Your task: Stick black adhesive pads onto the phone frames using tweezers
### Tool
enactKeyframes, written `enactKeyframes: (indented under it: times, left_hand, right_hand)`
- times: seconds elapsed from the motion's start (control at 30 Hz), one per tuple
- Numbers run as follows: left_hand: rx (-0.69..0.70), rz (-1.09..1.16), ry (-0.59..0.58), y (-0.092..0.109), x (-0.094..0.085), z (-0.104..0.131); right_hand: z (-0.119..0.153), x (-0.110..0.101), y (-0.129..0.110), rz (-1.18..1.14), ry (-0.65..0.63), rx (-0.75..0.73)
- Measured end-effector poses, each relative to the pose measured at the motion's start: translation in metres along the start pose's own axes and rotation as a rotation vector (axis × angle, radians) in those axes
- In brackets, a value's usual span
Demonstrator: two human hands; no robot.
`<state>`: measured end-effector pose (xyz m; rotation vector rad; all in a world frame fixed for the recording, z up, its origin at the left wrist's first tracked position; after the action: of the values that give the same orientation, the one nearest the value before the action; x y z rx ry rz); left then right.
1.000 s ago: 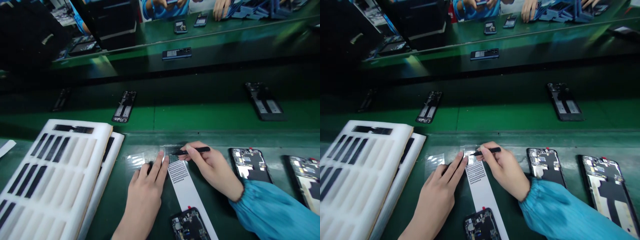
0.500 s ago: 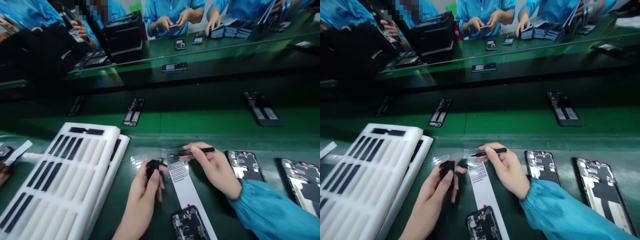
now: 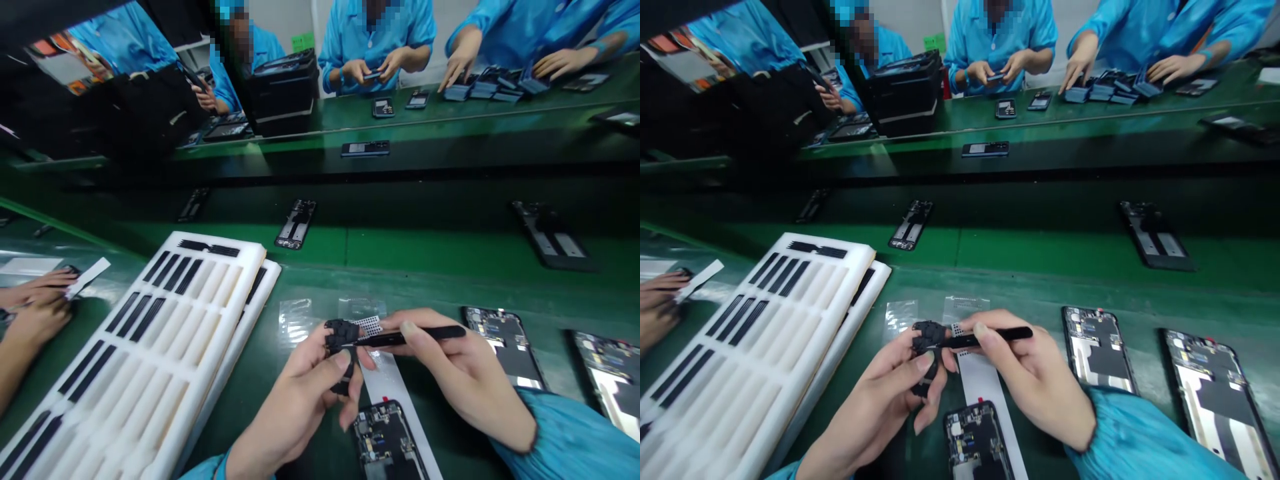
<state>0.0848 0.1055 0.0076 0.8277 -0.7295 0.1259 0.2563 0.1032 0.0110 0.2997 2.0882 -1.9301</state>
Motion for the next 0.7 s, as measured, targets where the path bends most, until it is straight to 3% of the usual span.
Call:
enactKeyframes:
  times: [0.7]
  left_hand:
    - [0.021,-0.158,-0.069,0.004,0.003,0.008]
  right_hand:
    - [0.007,-0.013,-0.031,0.160,0.059,-0.124]
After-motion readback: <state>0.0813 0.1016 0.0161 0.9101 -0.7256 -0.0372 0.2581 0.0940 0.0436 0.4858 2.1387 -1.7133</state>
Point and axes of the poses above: each hand's wrist, its own z-axis away from the middle knuckle, its own x-axis out of the palm, y = z × x, the point moved 6 cm from there along -z, towards the middle knuckle, and after that the axes turned 12 degrees about z, right-handed, at the moved point
